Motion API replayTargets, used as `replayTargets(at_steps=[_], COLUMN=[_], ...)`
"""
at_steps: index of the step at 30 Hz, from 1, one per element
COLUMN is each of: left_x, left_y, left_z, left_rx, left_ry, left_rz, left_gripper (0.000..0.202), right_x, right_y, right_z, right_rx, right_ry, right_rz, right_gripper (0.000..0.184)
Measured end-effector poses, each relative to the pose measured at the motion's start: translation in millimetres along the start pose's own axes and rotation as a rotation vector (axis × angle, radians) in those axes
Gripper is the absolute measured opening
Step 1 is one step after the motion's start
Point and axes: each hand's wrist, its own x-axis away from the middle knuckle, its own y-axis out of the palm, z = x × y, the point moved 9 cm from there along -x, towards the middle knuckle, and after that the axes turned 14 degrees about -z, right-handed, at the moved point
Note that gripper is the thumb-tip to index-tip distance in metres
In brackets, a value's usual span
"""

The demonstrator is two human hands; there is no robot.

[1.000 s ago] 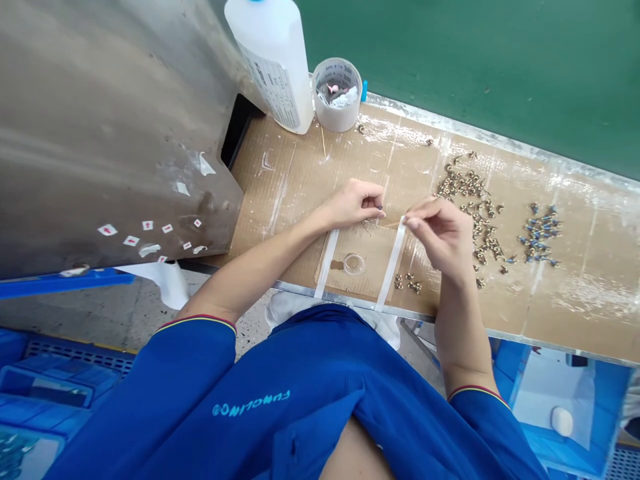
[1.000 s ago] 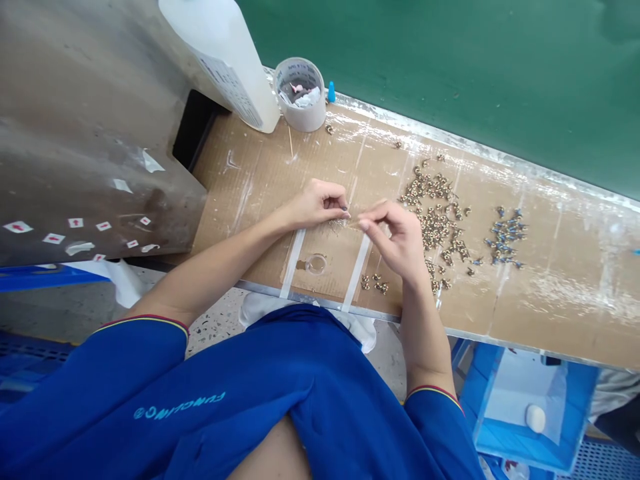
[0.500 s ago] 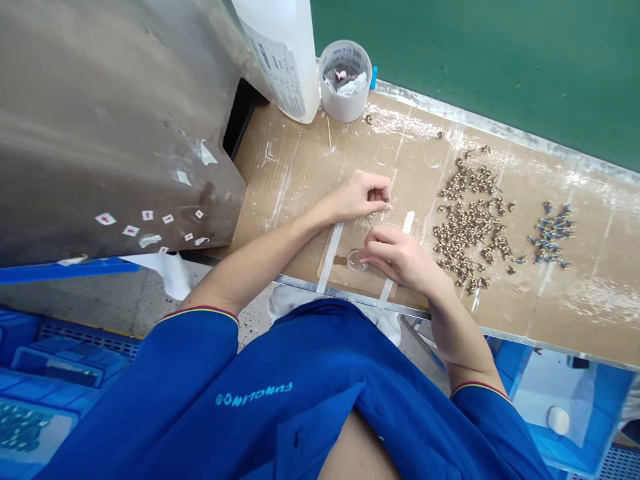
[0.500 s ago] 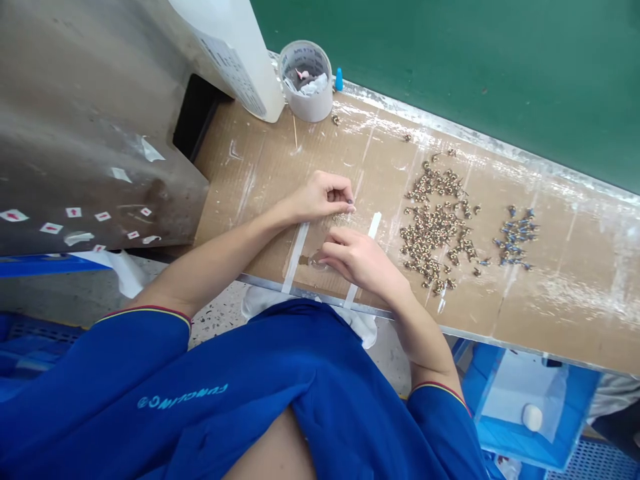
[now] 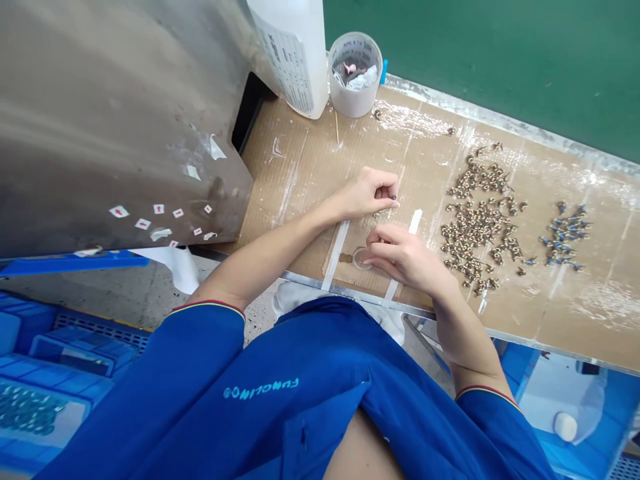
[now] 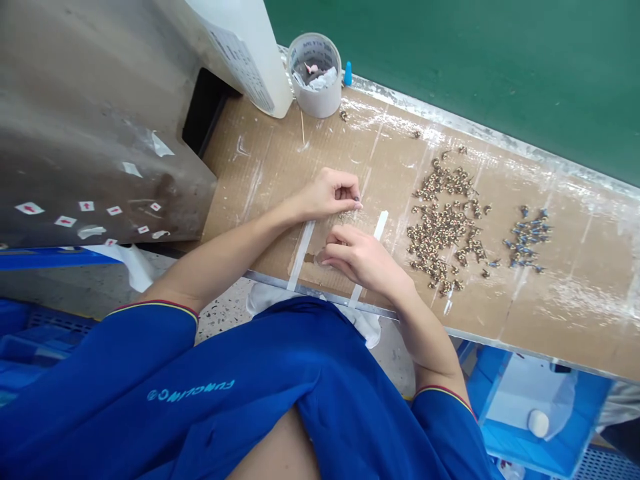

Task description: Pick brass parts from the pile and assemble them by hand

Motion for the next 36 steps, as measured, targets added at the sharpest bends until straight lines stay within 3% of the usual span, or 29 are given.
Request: replayTargets(at_steps=[6,8,12,14,25,36], left_x=[-1,-1,-1,-1,-2,-2], left_y=[0.5,1.5,3.4,4.3,6.8,7.1], left_z=[1,0,0,0,1,-1], left_rx=[-0.009,-0.026,-0.093,-0.124,-0.192,-0.181], left_ry=[0.019,0.013,-0.003,-0.005,0.005,0.002], left_rz=[-0.005,-0.009,-0.011,-0.013,-0.027,-0.030], left_gripper=[0.015,0.016,0.019,0.022,0.024,0.023], right_x=[12,23,51,58,49,45], right_y=[-28,-40,-61,-64,-59,-57], right_z=[13,25,50,57,64,64], right_rx=[-0.262,-0.295,-0.241,-0.166,0.050,0.069], right_ry=[0.057,0.124,0.245,0.289,0.346,0.331], right_rz=[0.175,0.320,0.729,0.839,0.827,0.784], right_gripper=[0.023,0.025,0.030,0.033,0.037,0.034])
